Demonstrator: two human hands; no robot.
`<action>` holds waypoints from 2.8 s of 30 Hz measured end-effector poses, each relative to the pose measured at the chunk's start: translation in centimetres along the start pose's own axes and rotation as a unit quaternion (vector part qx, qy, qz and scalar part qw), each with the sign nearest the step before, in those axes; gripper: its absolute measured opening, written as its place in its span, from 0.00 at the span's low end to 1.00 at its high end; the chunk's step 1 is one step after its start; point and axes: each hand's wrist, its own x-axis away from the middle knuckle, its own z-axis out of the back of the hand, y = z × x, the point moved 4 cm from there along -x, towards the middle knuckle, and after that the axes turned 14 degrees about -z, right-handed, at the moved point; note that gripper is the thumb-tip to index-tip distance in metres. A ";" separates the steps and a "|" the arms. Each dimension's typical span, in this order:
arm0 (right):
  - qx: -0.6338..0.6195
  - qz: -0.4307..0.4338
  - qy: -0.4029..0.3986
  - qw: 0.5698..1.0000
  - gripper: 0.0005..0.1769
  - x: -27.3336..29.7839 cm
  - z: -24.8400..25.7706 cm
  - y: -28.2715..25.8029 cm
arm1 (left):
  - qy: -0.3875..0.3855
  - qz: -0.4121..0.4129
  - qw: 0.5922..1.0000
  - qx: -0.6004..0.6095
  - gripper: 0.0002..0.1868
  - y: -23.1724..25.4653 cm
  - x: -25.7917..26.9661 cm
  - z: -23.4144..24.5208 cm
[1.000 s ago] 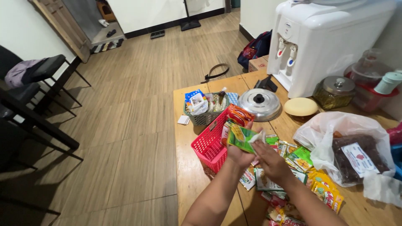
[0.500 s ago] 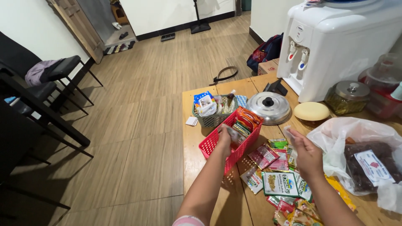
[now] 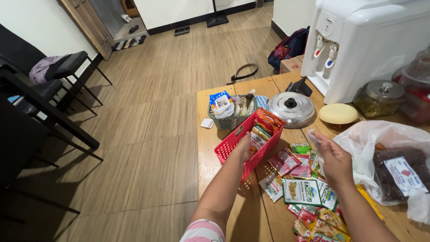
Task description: Organize various spice and food packets into a red basket.
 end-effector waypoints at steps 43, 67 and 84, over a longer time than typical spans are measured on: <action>-0.396 -0.131 0.059 0.907 0.24 -6.0 14.8 1.3 | -0.206 -0.406 0.613 -0.646 0.10 -8.5 9.4 -22.0; 0.469 0.375 0.012 0.800 0.43 -1.1 0.7 2.5 | -0.168 -0.021 0.974 0.150 0.31 -6.3 15.1 -18.1; -0.180 -0.194 -0.076 0.961 0.15 -4.2 7.4 3.3 | -0.172 -0.382 0.894 -0.161 0.29 -5.8 16.2 -22.1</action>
